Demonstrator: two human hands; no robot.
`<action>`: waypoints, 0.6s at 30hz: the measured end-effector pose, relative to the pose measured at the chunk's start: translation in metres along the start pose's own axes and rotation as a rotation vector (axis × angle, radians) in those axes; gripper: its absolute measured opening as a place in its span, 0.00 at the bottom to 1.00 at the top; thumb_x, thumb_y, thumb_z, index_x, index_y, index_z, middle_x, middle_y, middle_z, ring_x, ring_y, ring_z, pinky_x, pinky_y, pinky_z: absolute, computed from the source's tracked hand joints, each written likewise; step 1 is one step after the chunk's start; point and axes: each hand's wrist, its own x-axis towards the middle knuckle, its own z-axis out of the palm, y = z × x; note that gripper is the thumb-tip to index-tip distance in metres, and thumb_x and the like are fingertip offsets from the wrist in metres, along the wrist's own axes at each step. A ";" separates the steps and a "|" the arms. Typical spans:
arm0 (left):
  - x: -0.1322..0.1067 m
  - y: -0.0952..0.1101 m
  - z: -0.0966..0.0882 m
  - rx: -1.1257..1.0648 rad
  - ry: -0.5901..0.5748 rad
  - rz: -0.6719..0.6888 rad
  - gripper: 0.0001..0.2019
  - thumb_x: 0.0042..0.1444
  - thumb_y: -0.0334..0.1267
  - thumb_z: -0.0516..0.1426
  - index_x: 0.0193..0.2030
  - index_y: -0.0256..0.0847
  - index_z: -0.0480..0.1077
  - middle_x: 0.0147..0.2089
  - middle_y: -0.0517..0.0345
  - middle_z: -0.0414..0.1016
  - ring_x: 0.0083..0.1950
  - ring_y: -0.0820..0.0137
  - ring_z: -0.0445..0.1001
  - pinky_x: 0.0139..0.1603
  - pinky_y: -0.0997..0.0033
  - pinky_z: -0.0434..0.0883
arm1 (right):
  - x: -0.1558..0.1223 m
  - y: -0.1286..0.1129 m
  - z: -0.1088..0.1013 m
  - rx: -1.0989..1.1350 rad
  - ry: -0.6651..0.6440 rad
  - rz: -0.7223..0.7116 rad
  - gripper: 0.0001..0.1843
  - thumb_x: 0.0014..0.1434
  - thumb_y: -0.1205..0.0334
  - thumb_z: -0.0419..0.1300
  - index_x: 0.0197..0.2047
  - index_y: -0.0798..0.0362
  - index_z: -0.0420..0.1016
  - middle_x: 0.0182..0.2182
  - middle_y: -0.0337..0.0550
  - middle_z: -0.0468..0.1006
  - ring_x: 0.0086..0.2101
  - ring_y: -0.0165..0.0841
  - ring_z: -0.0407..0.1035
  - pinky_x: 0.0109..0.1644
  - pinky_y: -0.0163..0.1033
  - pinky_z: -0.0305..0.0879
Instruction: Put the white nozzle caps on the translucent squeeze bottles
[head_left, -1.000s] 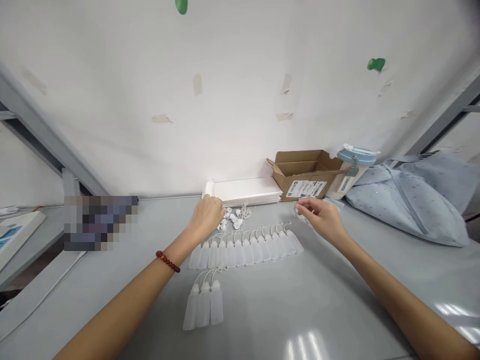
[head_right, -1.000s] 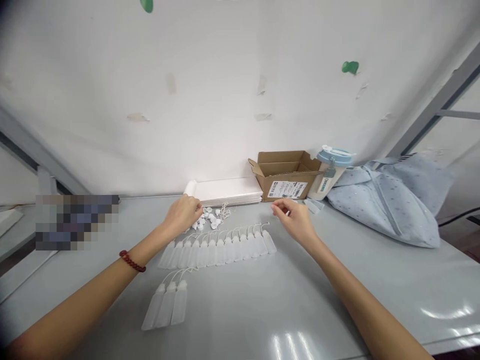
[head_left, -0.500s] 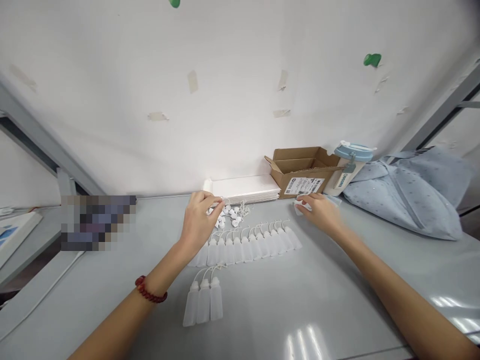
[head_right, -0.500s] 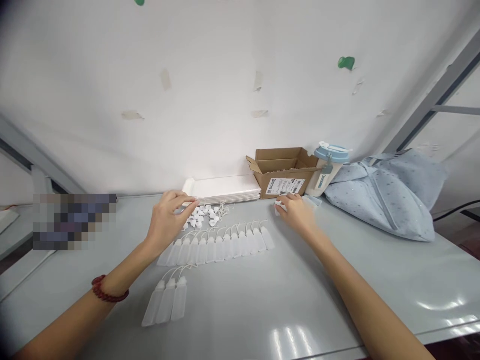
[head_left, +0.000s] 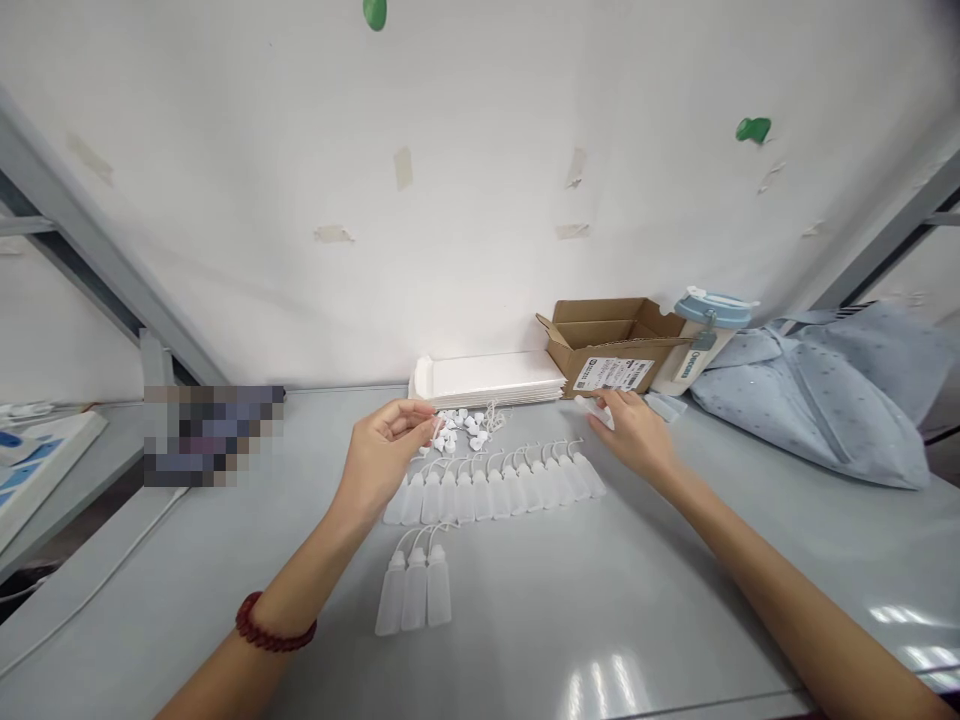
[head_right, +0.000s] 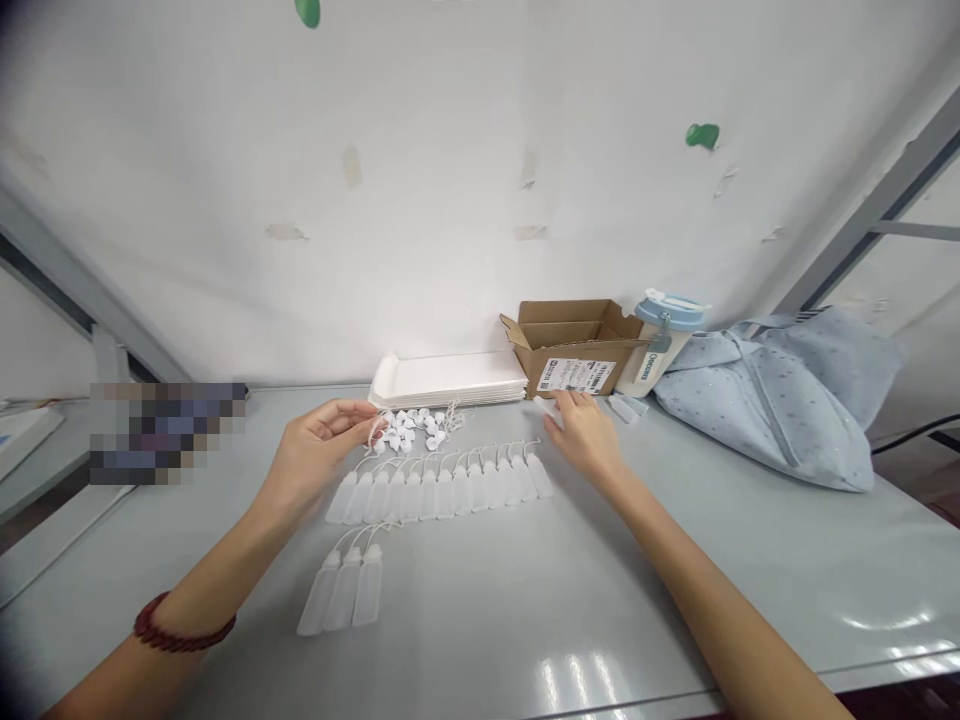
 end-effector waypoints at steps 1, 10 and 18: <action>-0.001 0.001 0.001 -0.032 -0.023 -0.018 0.08 0.48 0.40 0.63 0.33 0.39 0.72 0.28 0.61 0.74 0.30 0.73 0.70 0.35 0.73 0.67 | -0.003 -0.006 -0.004 0.032 0.015 -0.020 0.14 0.58 0.62 0.51 0.47 0.56 0.68 0.38 0.51 0.76 0.41 0.43 0.68 0.35 0.41 0.64; -0.022 0.005 0.025 -0.247 -0.313 -0.194 0.08 0.47 0.40 0.63 0.32 0.38 0.76 0.31 0.57 0.75 0.33 0.72 0.71 0.39 0.70 0.70 | -0.056 -0.093 -0.026 0.776 -0.129 -0.301 0.15 0.61 0.61 0.53 0.51 0.53 0.64 0.39 0.46 0.75 0.35 0.33 0.70 0.32 0.35 0.70; -0.029 0.007 0.029 -0.123 -0.387 -0.197 0.09 0.50 0.43 0.60 0.33 0.39 0.76 0.30 0.56 0.75 0.34 0.69 0.71 0.39 0.67 0.70 | -0.066 -0.097 -0.017 0.840 -0.121 -0.343 0.16 0.61 0.64 0.53 0.53 0.51 0.61 0.39 0.46 0.75 0.34 0.32 0.70 0.31 0.36 0.71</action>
